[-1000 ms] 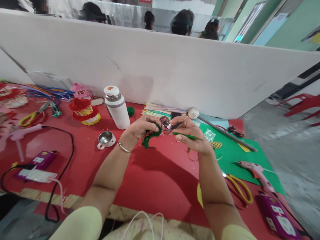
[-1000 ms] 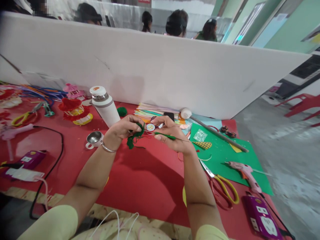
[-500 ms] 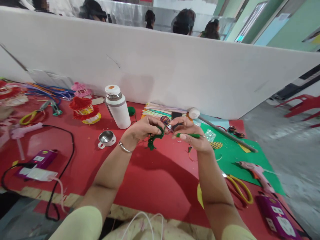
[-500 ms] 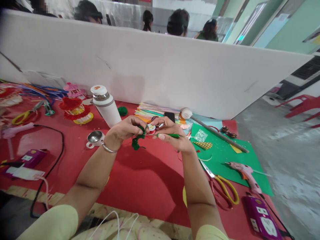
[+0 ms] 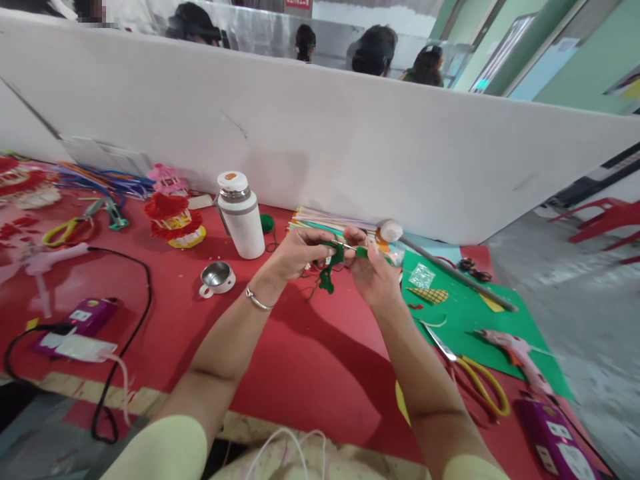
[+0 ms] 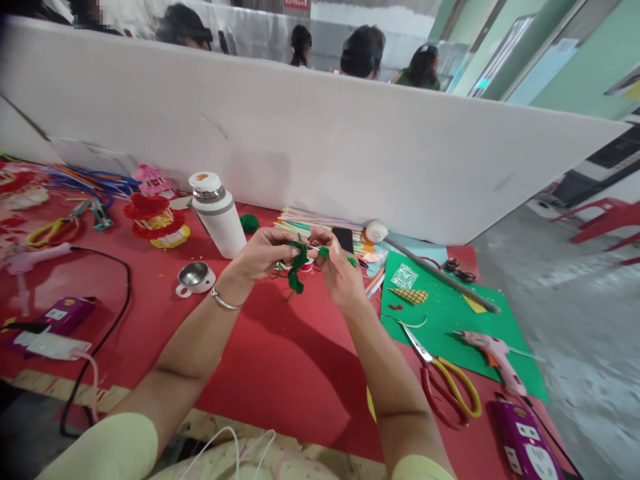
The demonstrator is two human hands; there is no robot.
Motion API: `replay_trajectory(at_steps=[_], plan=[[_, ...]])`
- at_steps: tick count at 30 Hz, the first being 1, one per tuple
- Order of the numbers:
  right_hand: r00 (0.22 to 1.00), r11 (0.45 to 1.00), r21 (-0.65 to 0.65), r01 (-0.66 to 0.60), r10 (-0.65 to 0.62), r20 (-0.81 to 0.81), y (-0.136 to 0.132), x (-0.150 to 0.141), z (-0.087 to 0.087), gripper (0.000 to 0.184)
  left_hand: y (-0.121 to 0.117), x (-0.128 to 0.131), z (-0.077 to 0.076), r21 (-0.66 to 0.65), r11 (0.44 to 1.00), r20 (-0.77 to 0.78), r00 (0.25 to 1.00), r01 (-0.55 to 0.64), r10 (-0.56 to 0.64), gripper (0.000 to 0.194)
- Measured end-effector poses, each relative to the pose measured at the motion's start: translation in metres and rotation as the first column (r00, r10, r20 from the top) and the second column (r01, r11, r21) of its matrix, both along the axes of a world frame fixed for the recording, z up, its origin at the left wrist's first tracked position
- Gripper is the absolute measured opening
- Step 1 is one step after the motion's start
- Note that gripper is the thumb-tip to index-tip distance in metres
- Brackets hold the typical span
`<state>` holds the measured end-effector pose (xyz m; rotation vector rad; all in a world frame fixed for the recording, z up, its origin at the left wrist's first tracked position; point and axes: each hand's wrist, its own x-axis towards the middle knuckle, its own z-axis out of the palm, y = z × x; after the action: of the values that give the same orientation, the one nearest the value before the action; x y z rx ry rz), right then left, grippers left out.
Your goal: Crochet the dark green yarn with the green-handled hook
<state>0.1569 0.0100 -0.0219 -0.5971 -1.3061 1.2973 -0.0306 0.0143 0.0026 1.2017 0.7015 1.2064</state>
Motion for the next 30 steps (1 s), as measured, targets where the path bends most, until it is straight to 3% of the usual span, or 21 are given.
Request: replay_trajectory(at_steps=[6, 12, 20, 30], plan=[[0.991, 0.993, -0.089, -0.083, 0.073, -0.110, -0.002, -0.002, 0.003, 0.045, -0.002, 0.005, 0.002, -0.065, 0.997, 0.117, 0.993, 0.039, -0.031, 0.016], [0.996, 0.992, -0.127, -0.011, 0.001, -0.084, -0.006, -0.001, 0.014, 0.043, -0.005, 0.009, 0.002, -0.091, 0.995, 0.095, 0.995, 0.047, -0.038, 0.024], [0.997, 0.996, 0.028, 0.083, -0.083, -0.010, -0.003, 0.005, 0.007, 0.029, -0.003, 0.009, -0.001, -0.068, 0.996, 0.044, 0.997, -0.057, 0.060, 0.028], [0.976, 0.967, 0.159, 0.197, -0.208, 0.059, -0.006, 0.005, 0.010, 0.031, 0.002, 0.011, -0.006, -0.011, 0.975, 0.047, 0.974, -0.223, 0.223, 0.021]])
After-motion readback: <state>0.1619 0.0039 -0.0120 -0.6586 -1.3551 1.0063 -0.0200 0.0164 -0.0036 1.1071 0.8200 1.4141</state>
